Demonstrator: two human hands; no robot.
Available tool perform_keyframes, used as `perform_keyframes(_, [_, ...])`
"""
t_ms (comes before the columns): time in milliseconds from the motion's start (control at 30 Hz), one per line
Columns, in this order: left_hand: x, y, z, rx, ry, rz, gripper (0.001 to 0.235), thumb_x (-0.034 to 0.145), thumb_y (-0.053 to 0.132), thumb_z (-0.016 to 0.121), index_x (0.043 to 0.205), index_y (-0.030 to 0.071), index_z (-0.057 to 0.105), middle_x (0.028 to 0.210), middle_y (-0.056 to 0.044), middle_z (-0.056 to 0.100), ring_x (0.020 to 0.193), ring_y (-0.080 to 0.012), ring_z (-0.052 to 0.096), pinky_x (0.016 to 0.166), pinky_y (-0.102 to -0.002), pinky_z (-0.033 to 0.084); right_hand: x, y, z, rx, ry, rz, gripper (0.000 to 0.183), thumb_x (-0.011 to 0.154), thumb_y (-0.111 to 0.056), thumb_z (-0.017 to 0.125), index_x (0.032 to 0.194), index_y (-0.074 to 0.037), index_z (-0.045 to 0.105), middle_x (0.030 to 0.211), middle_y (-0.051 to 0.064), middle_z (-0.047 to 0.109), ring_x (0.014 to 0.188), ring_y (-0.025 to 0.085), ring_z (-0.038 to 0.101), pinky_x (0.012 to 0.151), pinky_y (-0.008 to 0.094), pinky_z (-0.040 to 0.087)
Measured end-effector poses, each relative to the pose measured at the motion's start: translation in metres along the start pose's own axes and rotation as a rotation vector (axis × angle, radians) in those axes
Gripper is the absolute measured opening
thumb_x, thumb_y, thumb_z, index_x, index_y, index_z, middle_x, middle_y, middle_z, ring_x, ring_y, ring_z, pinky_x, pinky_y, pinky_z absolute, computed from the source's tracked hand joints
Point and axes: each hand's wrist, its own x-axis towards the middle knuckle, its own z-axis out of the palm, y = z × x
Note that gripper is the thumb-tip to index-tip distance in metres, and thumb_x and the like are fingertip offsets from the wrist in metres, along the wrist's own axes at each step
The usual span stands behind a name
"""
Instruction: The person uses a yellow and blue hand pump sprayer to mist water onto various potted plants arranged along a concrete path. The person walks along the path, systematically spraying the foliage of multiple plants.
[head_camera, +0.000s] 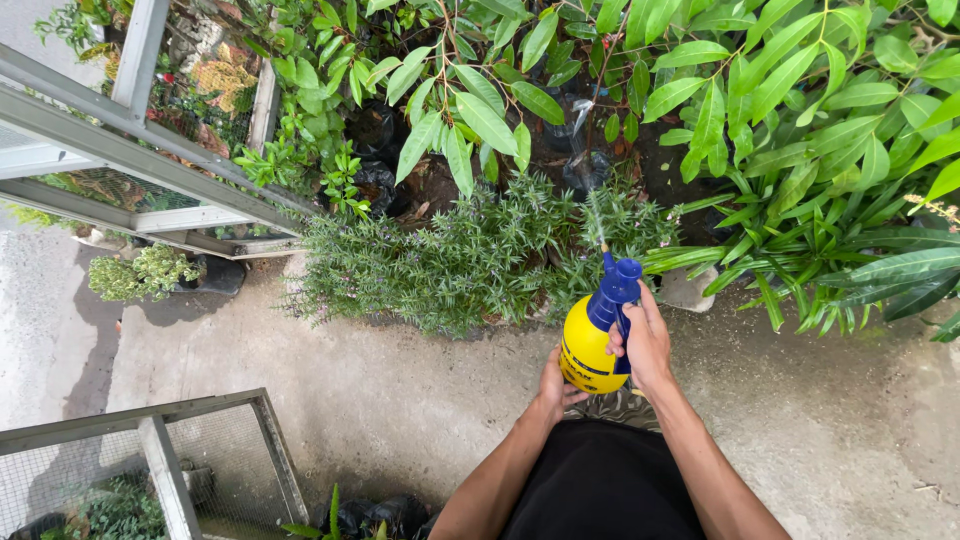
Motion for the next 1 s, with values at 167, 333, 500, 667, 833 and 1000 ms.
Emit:
perform_keyframes(167, [0.001,-0.002,0.000,0.010,0.026,-0.042,0.077,0.094,0.070,0.026,0.146,0.019,0.050,0.139,-0.009,0.063,0.119,-0.0293,0.063,0.097,-0.046,0.051,-0.001,-0.002,0.000,-0.018,-0.006,-0.018,0.055,0.100,-0.015,0.039,0.156,-0.015,0.039,0.060,0.003,0.046,0.048,0.011,0.042,0.046,0.028,0.041])
perform_keyframes(333, [0.006,-0.010,-0.005,0.092,0.042,-0.080,0.081,0.095,0.071,0.025,0.147,0.016,0.050,0.137,-0.015,0.065,0.115,-0.0313,0.067,0.095,-0.048,0.054,-0.002,-0.002,-0.003,-0.004,0.047,0.024,0.048,0.103,-0.018,0.041,0.151,-0.015,0.043,0.062,0.003,0.046,0.048,0.011,0.042,0.046,0.028,0.041])
perform_keyframes(500, [0.016,-0.019,-0.007,0.197,0.068,-0.184,0.081,0.093,0.071,0.023,0.149,0.018,0.049,0.138,-0.015,0.063,0.113,-0.0359,0.065,0.096,-0.051,0.053,0.002,0.001,-0.010,-0.020,0.085,0.036,0.046,0.101,-0.016,0.040,0.146,-0.013,0.049,0.064,0.002,0.047,0.048,0.010,0.042,0.047,0.029,0.042])
perform_keyframes(667, [0.017,-0.022,-0.009,0.299,0.023,-0.222,0.086,0.093,0.073,0.019,0.146,0.015,0.054,0.127,-0.017,0.070,0.103,-0.0370,0.070,0.087,-0.049,0.056,0.001,0.001,-0.016,0.065,0.112,0.065,0.044,0.101,-0.017,0.042,0.144,-0.013,0.048,0.064,0.003,0.047,0.047,0.011,0.042,0.046,0.030,0.042])
perform_keyframes(833, [0.024,-0.016,-0.010,0.283,-0.009,-0.217,0.088,0.093,0.075,0.017,0.144,0.015,0.057,0.122,-0.019,0.072,0.101,-0.0350,0.070,0.079,-0.045,0.059,-0.011,-0.010,-0.008,0.111,0.124,0.116,0.049,0.096,-0.018,0.043,0.145,-0.015,0.045,0.064,0.008,0.051,0.047,0.016,0.047,0.050,0.036,0.050])
perform_keyframes(1000, [0.016,-0.021,-0.009,0.239,-0.021,-0.179,0.086,0.091,0.075,0.020,0.140,0.017,0.062,0.122,-0.014,0.073,0.103,-0.0329,0.073,0.081,-0.047,0.060,-0.028,-0.013,0.000,0.144,0.115,0.238,0.055,0.091,-0.018,0.044,0.146,-0.018,0.040,0.075,0.013,0.065,0.048,0.019,0.053,0.053,0.038,0.053])
